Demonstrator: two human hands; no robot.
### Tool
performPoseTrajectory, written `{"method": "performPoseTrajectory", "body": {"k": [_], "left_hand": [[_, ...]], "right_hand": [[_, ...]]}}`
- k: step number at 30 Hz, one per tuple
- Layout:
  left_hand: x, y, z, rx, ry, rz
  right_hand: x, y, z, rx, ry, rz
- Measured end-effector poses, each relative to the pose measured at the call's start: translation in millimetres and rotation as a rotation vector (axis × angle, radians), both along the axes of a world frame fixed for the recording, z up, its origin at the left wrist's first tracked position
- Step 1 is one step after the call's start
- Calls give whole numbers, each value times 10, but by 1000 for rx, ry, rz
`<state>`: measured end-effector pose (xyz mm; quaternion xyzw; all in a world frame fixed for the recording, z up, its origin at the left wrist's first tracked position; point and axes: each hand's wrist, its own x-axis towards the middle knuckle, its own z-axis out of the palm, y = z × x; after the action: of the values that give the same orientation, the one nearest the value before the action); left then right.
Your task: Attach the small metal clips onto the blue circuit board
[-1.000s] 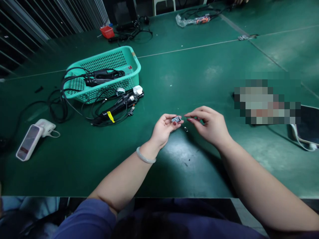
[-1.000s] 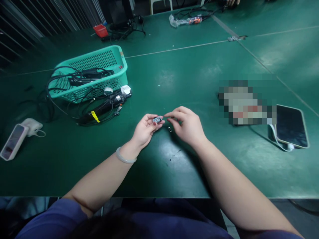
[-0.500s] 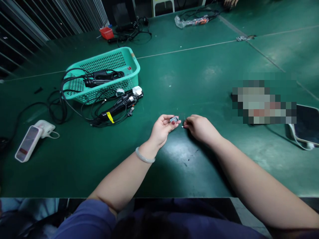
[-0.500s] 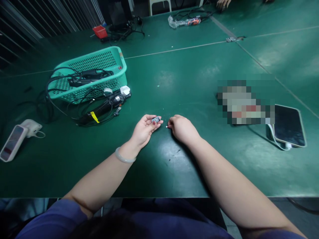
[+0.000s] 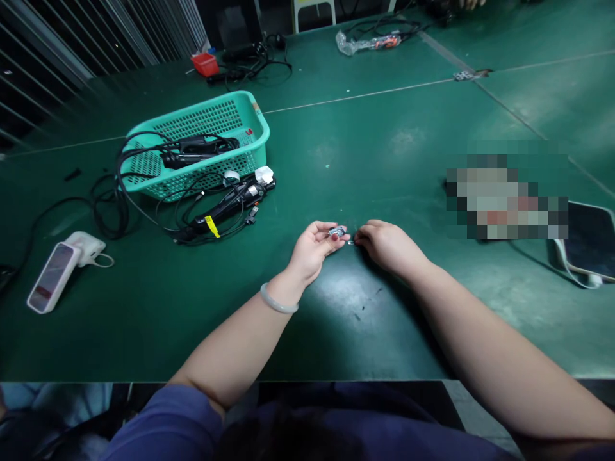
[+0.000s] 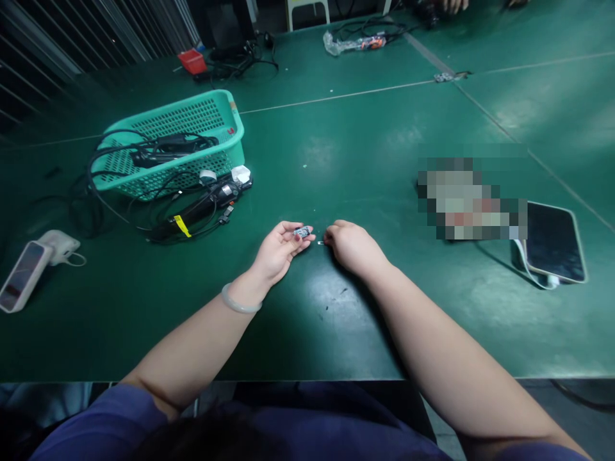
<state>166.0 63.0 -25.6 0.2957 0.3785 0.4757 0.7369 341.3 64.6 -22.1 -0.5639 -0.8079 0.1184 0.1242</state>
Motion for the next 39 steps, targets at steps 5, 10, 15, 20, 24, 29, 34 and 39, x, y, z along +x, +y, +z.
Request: {"method": "performPoseTrajectory", "body": {"k": [5, 10, 15, 20, 24, 29, 34, 39], "left_hand": [[-8, -4, -27, 33, -6, -34], [-7, -15, -49, 50, -21, -97], [-1, -26, -50, 65, -33, -141], [7, -32, -43, 81, -31, -147], [10, -30, -50, 83, -35, -151], [-1, -31, -52, 89, -31, -149], [-10, -33, -4, 74, -55, -113], [-19, -20, 33, 41, -116, -19]], "right_hand": [[68, -20, 90, 135, 55, -59], [-2, -144, 283, 323, 216, -88], [-124, -195, 312, 290, 268, 17], [-119, -175, 273, 290, 254, 73], [-99, -177, 270, 293, 231, 89], [-110, -206, 304, 280, 230, 45], [-87, -197, 302, 324, 313, -139], [-71, -67, 119, 256, 388, -151]]}}
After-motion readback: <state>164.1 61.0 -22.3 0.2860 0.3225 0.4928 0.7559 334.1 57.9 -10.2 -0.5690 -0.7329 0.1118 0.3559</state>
